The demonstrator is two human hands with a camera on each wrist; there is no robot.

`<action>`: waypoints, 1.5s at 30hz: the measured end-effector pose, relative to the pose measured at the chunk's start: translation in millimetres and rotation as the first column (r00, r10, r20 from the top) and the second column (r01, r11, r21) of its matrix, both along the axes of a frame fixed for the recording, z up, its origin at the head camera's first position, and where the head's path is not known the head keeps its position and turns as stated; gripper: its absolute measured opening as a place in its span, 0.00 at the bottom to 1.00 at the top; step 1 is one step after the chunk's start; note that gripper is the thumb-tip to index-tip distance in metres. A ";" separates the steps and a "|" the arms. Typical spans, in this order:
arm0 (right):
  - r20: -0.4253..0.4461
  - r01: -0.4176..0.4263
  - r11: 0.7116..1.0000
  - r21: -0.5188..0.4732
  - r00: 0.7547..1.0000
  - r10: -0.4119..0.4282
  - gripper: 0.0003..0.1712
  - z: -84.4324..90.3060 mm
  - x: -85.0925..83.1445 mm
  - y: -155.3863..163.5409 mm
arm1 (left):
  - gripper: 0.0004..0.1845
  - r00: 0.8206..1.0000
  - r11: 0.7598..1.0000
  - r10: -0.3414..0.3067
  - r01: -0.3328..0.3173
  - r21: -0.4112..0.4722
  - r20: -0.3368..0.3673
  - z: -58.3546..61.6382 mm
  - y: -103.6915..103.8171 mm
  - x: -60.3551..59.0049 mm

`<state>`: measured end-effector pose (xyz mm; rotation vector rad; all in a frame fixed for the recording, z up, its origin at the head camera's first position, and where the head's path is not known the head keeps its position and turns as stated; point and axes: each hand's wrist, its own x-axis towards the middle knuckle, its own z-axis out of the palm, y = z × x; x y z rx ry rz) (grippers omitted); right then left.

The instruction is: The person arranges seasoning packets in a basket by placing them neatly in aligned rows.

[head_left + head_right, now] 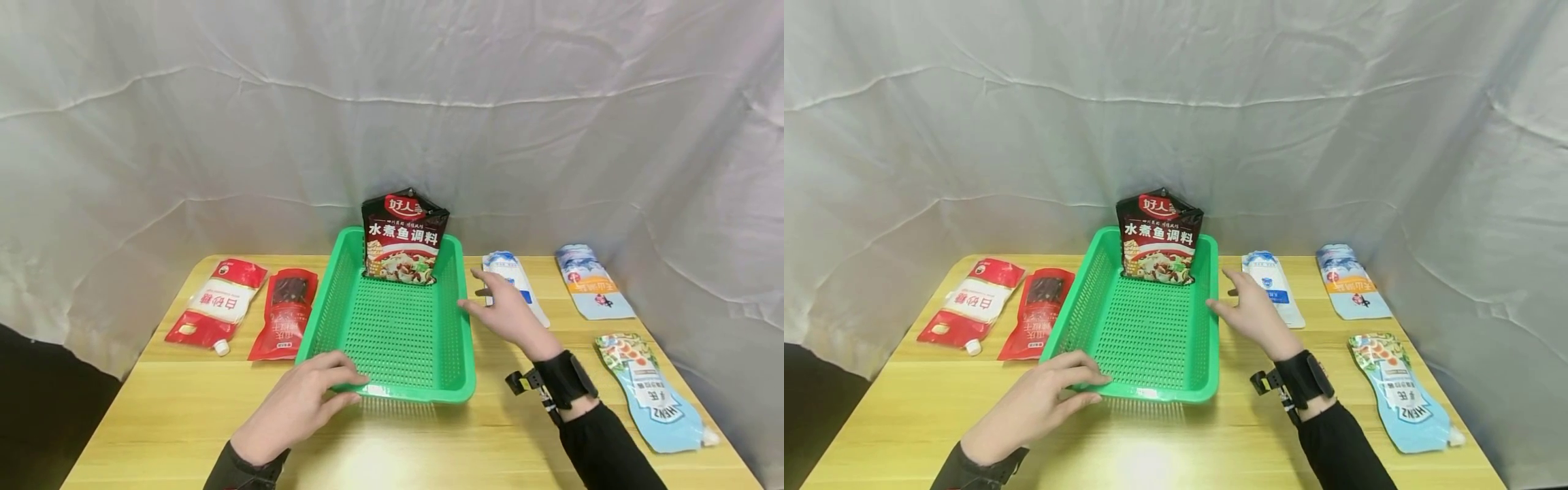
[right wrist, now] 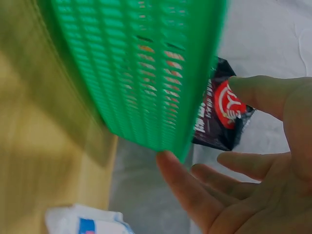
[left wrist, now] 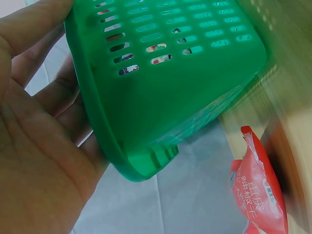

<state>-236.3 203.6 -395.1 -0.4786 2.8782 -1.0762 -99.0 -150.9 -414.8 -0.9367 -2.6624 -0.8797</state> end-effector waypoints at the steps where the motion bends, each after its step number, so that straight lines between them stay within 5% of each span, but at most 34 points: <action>1: 0.010 0.000 1.000 -0.009 1.000 0.000 0.45 -3.8 2.1 -1.9 | 0.13 1.000 1.000 0.003 -0.003 0.001 -0.001 -0.4 -0.4 0.2; 20: 0.023 0.140 0.963 -0.231 0.990 -0.139 0.32 -28.9 18.7 -20.7 | 0.14 0.999 0.998 0.033 -0.033 0.052 -0.004 -5.0 1.6 1.0; 25: 0.032 0.156 0.951 -0.266 0.988 -0.154 0.32 -32.9 19.3 -22.8 | 0.13 0.996 0.993 0.055 -0.047 0.105 -0.068 -1.4 -3.2 -2.5; 28: 0.022 0.154 0.951 -0.268 0.988 -0.153 0.32 -32.9 19.8 -22.8 | 0.14 0.986 0.980 0.120 -0.099 0.171 -0.117 4.0 -14.3 -9.3; 31: 0.020 0.151 0.952 -0.265 0.988 -0.151 0.32 -32.8 19.8 -22.7 | 0.16 0.965 0.957 0.229 -0.201 0.208 -0.125 9.5 -33.1 -19.5; 36: 0.020 0.144 0.954 -0.262 0.989 -0.144 0.32 -31.6 19.5 -22.4 | 0.23 0.906 0.889 0.421 -0.403 0.217 -0.044 16.1 -68.9 -33.8; 45: 0.014 0.134 0.953 -0.271 0.991 -0.135 0.32 -36.0 19.8 -22.6 | 0.36 0.813 0.797 0.581 -0.579 0.174 0.047 19.3 -120.2 -70.9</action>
